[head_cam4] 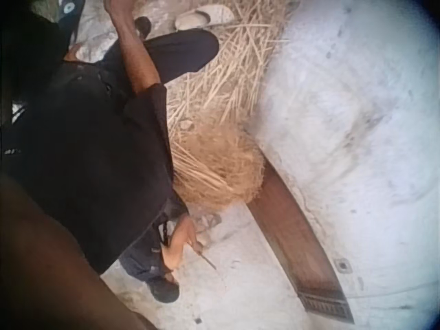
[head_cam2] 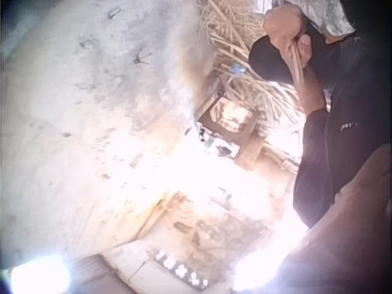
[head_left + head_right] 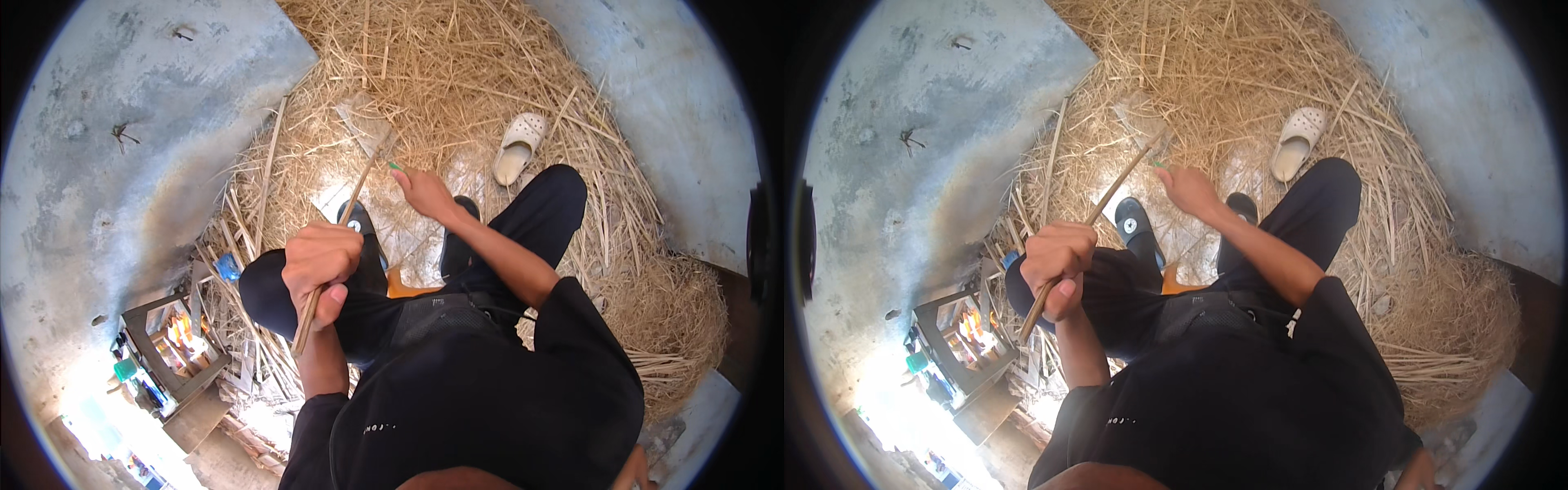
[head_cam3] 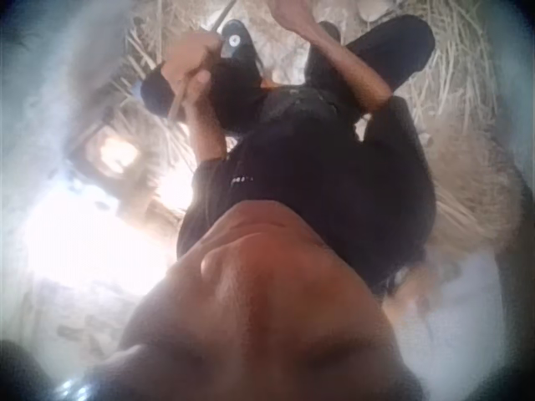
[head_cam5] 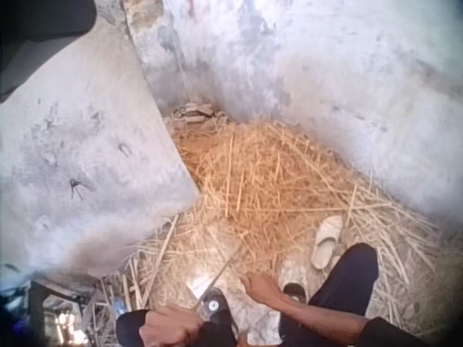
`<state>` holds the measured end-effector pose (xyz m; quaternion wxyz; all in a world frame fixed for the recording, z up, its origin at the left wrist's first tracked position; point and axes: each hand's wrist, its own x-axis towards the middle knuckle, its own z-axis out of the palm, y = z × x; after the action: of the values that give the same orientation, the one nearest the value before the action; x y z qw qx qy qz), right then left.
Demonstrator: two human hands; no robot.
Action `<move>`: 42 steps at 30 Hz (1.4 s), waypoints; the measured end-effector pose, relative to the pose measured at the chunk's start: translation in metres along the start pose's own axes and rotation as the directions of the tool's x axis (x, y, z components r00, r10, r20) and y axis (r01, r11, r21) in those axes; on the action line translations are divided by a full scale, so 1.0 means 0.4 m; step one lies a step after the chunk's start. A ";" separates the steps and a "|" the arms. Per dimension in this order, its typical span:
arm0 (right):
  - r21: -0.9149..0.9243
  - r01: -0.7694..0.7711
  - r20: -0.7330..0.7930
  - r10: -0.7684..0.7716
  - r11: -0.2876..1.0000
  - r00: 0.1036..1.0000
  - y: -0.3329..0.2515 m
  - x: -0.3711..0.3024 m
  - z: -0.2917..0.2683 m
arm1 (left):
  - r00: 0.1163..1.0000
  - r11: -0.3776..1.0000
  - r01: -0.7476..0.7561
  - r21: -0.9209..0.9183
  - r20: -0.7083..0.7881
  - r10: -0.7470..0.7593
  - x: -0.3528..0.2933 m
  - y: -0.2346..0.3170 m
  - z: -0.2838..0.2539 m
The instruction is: The person strips bark or outer layers from a wooden stick using a small knife.
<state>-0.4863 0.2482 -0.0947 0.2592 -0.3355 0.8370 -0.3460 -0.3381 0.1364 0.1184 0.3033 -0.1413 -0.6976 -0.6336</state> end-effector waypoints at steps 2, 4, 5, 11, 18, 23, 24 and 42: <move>0.149 0.064 -0.018 -0.062 0.987 0.998 -0.111 -0.046 -0.058 | 0.998 0.998 -0.060 -0.015 -0.022 0.060 0.000 -0.015 -0.010; 0.173 0.102 0.095 -0.119 0.980 0.988 -0.176 -0.100 -0.083 | 0.998 0.999 -0.041 -0.016 -0.043 0.040 -0.014 -0.003 -0.009; 0.180 0.128 0.133 -0.153 0.975 0.979 -0.199 -0.110 -0.101 | 0.999 1.000 -0.029 -0.008 -0.024 0.029 -0.011 -0.001 -0.009; -0.093 0.026 0.054 -0.021 0.995 0.998 -0.114 -0.046 -0.056 | 0.996 1.000 0.023 0.015 0.088 -0.024 -0.011 0.010 0.028; -0.213 -0.086 0.104 0.110 0.973 0.988 0.006 0.073 -0.012 | 0.991 0.996 0.034 0.084 0.125 -0.044 0.002 0.006 0.006; 0.056 0.000 0.045 -0.003 0.998 0.999 -0.110 -0.016 -0.059 | 0.997 0.799 0.063 0.598 -0.008 -0.073 0.021 0.065 -0.083; 0.112 0.055 0.037 -0.060 0.992 0.998 -0.144 -0.051 -0.082 | 0.978 0.761 0.205 0.615 -0.158 -0.136 0.014 0.075 -0.082; -0.147 -0.071 0.115 0.088 0.987 0.989 -0.097 -0.029 -0.050 | 0.998 0.706 -0.016 0.708 -0.028 0.052 -0.050 0.041 -0.037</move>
<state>-0.4773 0.2440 -0.0506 0.2985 -0.3395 0.8551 -0.2539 -0.3094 0.1284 0.1197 0.3618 -0.0126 -0.8771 -0.3155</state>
